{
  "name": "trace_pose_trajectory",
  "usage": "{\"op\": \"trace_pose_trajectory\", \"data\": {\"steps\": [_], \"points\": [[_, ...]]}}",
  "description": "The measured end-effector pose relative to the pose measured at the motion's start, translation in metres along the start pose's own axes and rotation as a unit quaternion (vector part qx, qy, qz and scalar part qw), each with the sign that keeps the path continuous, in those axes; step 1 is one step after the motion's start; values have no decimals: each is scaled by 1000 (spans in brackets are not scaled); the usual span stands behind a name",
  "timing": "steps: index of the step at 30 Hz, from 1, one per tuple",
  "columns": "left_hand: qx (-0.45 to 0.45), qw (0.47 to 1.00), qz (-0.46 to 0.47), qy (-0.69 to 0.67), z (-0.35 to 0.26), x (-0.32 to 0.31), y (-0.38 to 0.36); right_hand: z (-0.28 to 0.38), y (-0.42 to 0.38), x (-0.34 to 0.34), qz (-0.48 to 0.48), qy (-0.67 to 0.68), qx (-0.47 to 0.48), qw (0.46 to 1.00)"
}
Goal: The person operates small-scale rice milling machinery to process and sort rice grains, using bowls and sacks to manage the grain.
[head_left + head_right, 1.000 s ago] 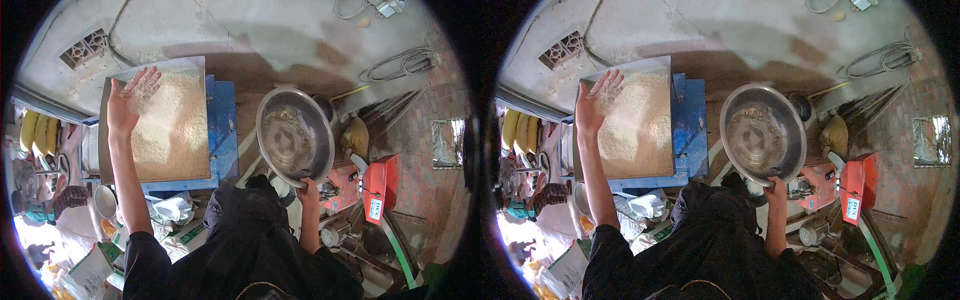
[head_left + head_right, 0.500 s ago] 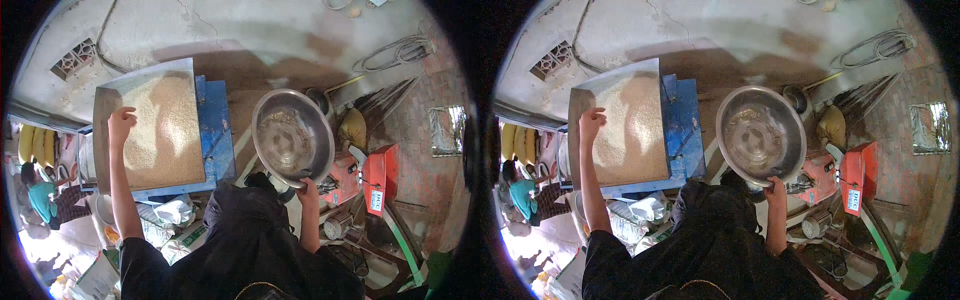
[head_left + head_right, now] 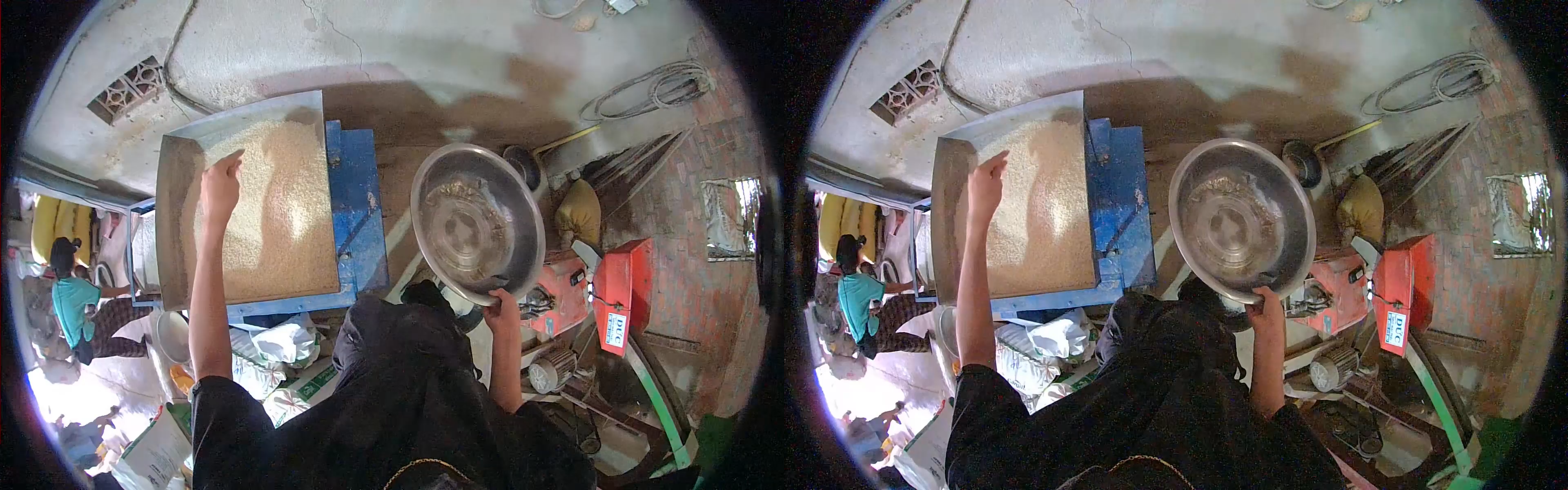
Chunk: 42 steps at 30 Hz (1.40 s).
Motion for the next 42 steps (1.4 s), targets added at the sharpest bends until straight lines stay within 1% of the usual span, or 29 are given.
{"op": "trace_pose_trajectory", "data": {"steps": [1,3,4,6,9,11,12,14,15,17,18,20,21,23,24,25,26,27,28,29,30,31,33,34,36,37,39,41,42], "points": [[-1,1000,0,1,-6,0,-3,-1,0,0,7,-3,3,1000],[-69,992,-40,94,-40,0,-15,-6,11,5,10,14,-2,1000],[-70,992,-39,94,-44,-5,-18,-9,19,8,14,30,-8,999],[-156,986,34,53,-65,-31,-26,-14,36,20,23,24,-14,999],[-286,919,169,214,-83,-96,-69,-14,36,22,34,6,-15,999],[-337,886,136,290,-101,-99,-86,-14,40,25,34,-4,-10,999],[-337,885,137,290,-108,-94,-84,-17,48,28,33,15,-11,999],[-221,883,188,369,-109,-73,-64,-18,43,29,31,35,-13,999],[-219,884,187,368,-97,-77,-55,-16,32,24,34,19,-18,999],[-152,931,74,325,-50,-72,-22,-9,22,16,42,0,-18,999],[-150,932,71,323,-37,-77,-18,-9,20,19,27,4,-20,999],[-171,930,-7,326,-24,-70,-11,-12,27,27,25,19,-29,999],[-170,930,-7,326,-16,-68,-8,-13,34,33,25,19,-28,999],[-116,958,30,262,1,-65,-2,-10,25,32,14,5,-11,1000],[-117,957,31,263,3,-62,-2,-11,29,37,13,7,-12,1000],[9,987,44,157,22,-51,-3,-14,33,39,24,1,-20,1000],[137,988,53,47,43,-47,-9,-16,36,40,36,-5,-26,999],[137,988,52,48,48,-44,-10,-17,40,41,37,-5,-27,999],[190,954,69,-219,48,-49,-19,-18,40,43,22,-3,-26,999],[228,849,79,-470,41,-53,-29,-18,40,45,9,-3,-24,1000],[203,811,84,-542,30,-49,-36,-18,42,45,10,-6,-24,1000],[204,810,80,-544,32,-47,-37,-18,43,43,17,-8,-23,1000],[167,701,103,-685,22,-42,-38,-18,43,39,27,-14,-22,999],[167,701,98,-687,19,-35,-42,-15,38,33,30,-15,-14,999],[85,704,79,-700,-12,-2,-53,-13,41,30,36,-19,-6,999],[85,704,76,-701,-25,8,-60,-16,51,29,62,-10,-15,998],[115,606,92,-782,-53,24,-73,-18,53,25,89,-2,-24,996],[98,594,101,-792,-66,41,-79,-18,44,23,34,-25,-26,999],[83,582,113,-801,-71,45,-81,-18,36,18,34,-26,-25,999]]}}
Point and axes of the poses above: each hand's wrist, its own y-axis towards the middle knuckle, its own x-axis out of the back of the hand, z = x × y, the point moved 9 cm from there along y, towards the middle knuckle, and after that the axes turned 5 degrees about -z, right-handed, at the moved point
